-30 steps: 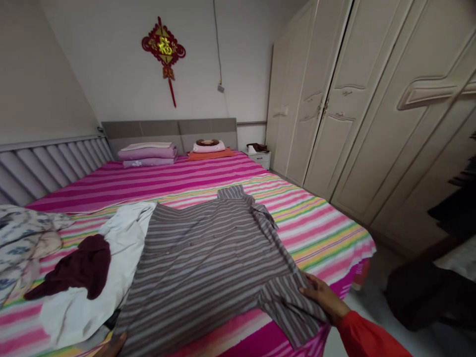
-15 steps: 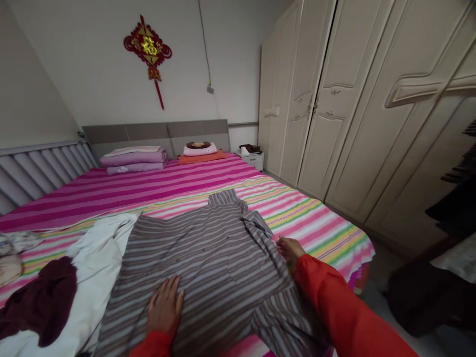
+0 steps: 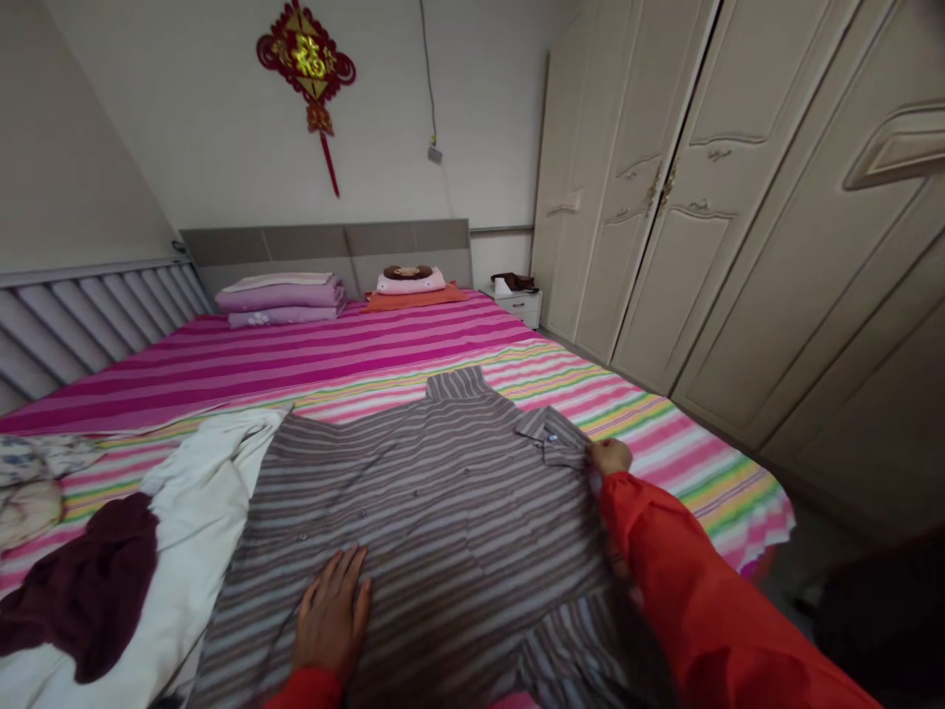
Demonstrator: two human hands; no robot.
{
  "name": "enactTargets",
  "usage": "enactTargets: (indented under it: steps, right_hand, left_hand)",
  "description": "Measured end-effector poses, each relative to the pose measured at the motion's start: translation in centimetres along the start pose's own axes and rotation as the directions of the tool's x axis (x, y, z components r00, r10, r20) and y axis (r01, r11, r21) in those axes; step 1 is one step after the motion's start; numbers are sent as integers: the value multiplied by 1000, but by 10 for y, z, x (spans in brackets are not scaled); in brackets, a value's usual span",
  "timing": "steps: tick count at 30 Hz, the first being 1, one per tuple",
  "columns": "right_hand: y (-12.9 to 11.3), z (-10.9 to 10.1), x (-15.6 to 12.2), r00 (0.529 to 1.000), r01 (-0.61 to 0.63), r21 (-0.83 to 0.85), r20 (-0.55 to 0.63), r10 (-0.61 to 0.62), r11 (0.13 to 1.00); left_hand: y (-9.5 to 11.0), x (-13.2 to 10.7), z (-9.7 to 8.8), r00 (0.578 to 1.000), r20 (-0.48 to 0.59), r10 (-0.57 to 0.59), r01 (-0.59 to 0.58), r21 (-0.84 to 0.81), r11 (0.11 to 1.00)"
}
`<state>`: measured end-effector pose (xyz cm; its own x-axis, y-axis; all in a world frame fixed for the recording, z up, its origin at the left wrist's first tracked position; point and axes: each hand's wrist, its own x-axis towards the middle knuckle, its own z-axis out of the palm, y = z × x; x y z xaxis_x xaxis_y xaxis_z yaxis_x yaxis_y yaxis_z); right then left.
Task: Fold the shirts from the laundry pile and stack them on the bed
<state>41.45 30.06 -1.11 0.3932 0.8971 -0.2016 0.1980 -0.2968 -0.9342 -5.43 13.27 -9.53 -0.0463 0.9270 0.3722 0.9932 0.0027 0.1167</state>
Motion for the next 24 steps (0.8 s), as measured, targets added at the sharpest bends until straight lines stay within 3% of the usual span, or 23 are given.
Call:
enactTargets:
  steps: [3,6,8,10,11,13,14,15,16,17,20,22,24]
  right_hand:
    - [-16,-14,-9,984,-44,-170,-178,13,985]
    - [-28,6,-39,966,57,-279,-225,-123,959]
    - [-26,38,-76,954,197,-332,-153,-259,922]
    - [-13,75,-122,916,388,-360,49,-398,849]
    - [-4,91,-145,811,585,-377,298,-504,719]
    - [18,113,-181,523,835,-278,671,-527,475]
    - [29,117,-191,436,880,-240,750,-497,410]
    - [38,115,-196,411,893,-249,789,-456,375]
    - [47,108,-194,440,883,-300,796,-415,361]
    - [53,97,-186,511,850,-388,773,-377,357]
    - [67,57,-148,772,635,-667,521,-364,390]
    - [72,40,-125,872,478,-757,349,-343,445]
    - [76,37,-115,934,346,-781,231,-273,521]
  left_hand:
    - [1,0,-1,1000,23,-18,18,-1,1000]
    - [0,1,0,999,46,-20,20,-2,1000]
    - [-2,3,1,998,58,-10,10,-2,1000]
    - [-5,5,3,998,64,0,0,-4,1000]
    - [-6,5,3,998,66,4,-4,-8,1000]
    - [-8,6,5,998,66,4,-3,-19,1000]
    - [-8,6,5,998,68,4,-2,-24,1000]
    - [-7,5,6,998,66,3,-1,-29,1000]
    - [-7,5,6,998,62,2,0,-33,999]
    - [-6,4,7,998,56,0,3,-36,999]
    - [-4,4,4,999,35,-19,21,-44,999]
    - [-1,6,-1,997,65,-34,37,-51,998]
    - [7,9,-10,990,117,-82,88,-49,995]
